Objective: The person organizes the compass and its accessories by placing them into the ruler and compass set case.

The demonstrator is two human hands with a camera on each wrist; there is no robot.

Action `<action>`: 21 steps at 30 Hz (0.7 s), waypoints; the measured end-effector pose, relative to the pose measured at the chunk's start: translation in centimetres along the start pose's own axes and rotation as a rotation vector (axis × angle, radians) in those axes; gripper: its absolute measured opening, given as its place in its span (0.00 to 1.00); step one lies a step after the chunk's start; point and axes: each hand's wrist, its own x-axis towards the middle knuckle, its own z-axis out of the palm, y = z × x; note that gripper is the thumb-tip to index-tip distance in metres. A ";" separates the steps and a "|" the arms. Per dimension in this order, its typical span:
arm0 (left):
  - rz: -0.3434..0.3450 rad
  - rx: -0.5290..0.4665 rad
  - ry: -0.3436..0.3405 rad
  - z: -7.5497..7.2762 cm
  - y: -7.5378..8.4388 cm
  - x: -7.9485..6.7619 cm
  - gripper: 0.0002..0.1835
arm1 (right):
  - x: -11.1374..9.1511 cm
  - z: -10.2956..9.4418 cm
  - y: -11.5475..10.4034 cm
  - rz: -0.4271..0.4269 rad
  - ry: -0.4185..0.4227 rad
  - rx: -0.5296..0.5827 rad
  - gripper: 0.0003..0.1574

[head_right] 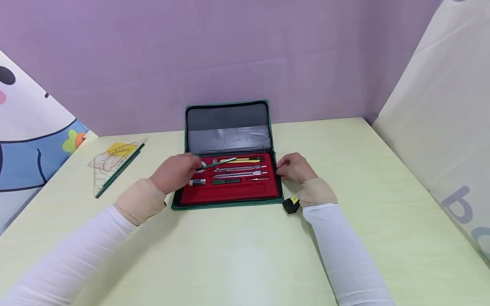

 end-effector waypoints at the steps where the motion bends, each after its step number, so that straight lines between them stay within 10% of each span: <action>1: 0.015 0.002 -0.009 0.0 0.5 -0.1 0.18 | 0.0 0.0 0.0 -0.001 0.000 0.002 0.14; 21: 0.198 -0.020 -0.155 1.4 5.9 -0.8 0.21 | 0.0 0.0 -0.1 0.009 -0.002 0.009 0.14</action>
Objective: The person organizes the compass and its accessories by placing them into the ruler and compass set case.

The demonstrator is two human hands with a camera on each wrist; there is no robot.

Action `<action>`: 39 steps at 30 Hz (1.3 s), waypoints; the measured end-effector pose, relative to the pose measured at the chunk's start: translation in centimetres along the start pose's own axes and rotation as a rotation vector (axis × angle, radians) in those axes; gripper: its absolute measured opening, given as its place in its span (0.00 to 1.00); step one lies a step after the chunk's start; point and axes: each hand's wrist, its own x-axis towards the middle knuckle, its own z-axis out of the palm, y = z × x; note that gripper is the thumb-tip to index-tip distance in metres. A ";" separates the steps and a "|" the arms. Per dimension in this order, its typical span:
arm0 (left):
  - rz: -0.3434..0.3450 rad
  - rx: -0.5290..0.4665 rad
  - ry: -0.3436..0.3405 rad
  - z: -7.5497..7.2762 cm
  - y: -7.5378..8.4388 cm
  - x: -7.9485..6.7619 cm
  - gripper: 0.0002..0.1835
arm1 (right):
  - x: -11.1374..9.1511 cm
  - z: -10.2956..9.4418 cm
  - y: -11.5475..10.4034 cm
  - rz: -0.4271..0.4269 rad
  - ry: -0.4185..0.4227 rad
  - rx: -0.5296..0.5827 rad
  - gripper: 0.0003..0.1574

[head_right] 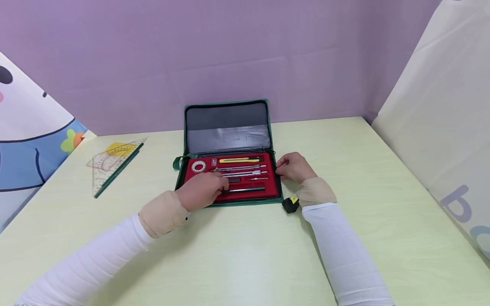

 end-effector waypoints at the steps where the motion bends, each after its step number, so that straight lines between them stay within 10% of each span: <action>1: 0.000 -0.004 -0.004 0.1 0.0 0.0 0.21 | 0.0 0.0 0.0 0.002 -0.001 0.003 0.14; 27: 0.013 -0.101 -0.037 -0.1 -0.4 -0.2 0.17 | -0.3 0.0 -0.1 -0.025 -0.003 0.030 0.14; 39: -0.023 -0.133 0.139 -1.2 -4.0 -1.9 0.15 | -0.3 0.1 -0.1 -0.030 -0.001 0.007 0.13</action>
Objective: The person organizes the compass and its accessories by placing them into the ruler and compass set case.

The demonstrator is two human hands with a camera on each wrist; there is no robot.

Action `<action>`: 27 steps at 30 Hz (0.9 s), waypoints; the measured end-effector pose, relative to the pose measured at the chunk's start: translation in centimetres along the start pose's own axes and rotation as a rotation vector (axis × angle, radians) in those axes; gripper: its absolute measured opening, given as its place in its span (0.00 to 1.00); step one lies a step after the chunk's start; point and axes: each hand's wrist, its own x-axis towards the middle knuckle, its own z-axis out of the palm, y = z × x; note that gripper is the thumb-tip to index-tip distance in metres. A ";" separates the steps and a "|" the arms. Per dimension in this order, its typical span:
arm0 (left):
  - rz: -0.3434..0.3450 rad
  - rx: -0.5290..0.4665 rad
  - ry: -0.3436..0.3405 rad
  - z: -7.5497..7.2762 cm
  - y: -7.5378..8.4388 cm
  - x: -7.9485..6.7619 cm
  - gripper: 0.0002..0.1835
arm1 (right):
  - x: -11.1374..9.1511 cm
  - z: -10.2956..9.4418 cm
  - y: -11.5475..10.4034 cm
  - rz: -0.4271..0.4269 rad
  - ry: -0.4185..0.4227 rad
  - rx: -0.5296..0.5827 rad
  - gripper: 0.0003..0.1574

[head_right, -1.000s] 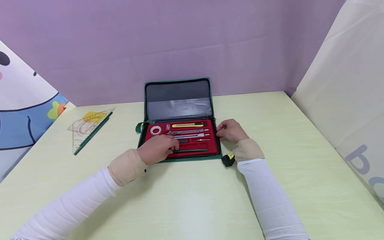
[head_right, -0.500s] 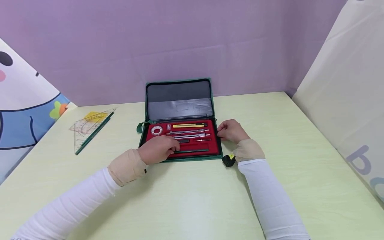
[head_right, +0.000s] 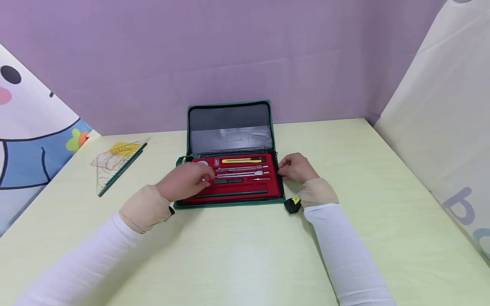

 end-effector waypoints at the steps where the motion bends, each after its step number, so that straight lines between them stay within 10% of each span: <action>1: -0.027 -0.003 0.014 -0.3 -0.6 -0.1 0.16 | 0.0 0.0 0.0 0.002 0.001 0.000 0.13; 15: -0.264 0.063 0.066 -5.3 -11.9 -4.0 0.12 | -0.1 -0.3 0.0 0.004 0.001 0.005 0.13; 27: -0.570 0.060 -0.048 -3.9 -19.0 -6.5 0.12 | 0.0 -0.1 0.0 0.011 -0.001 0.026 0.14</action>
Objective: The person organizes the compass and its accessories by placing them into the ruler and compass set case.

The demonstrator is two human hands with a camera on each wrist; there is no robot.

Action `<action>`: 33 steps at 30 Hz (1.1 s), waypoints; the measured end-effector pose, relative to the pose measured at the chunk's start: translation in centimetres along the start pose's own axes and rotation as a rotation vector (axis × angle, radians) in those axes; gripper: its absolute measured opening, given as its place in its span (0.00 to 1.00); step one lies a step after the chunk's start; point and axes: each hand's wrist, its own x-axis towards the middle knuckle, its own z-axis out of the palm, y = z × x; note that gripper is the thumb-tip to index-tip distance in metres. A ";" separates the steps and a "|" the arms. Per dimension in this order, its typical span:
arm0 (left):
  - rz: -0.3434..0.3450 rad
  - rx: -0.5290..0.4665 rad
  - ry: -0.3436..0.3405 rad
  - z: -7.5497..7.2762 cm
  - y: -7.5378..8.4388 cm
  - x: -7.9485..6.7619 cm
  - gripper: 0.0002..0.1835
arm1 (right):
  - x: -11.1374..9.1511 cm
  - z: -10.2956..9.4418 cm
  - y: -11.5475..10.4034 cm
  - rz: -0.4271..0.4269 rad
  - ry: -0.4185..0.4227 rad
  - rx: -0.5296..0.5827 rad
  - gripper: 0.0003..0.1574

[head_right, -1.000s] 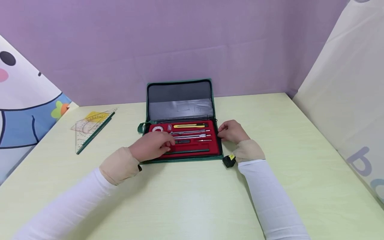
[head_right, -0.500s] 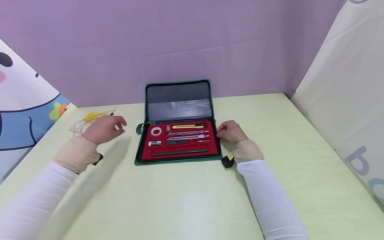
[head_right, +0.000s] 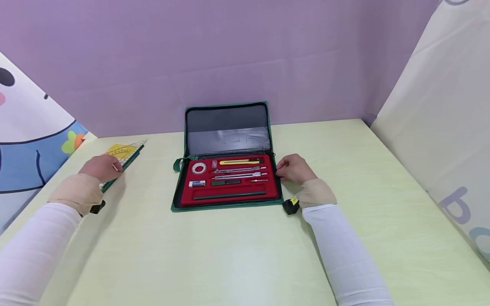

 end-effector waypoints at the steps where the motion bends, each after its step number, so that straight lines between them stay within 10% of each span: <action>1: -0.010 -0.001 0.003 0.2 -0.3 0.1 0.12 | 0.0 0.0 0.0 0.005 0.001 -0.001 0.13; 19: -0.079 -0.041 -0.042 1.6 -1.9 1.3 0.14 | 0.3 0.0 0.1 0.010 -0.003 -0.024 0.14; 33: 0.029 -0.062 0.044 2.1 -0.5 1.0 0.12 | 0.3 -0.1 0.2 0.035 -0.001 -0.033 0.14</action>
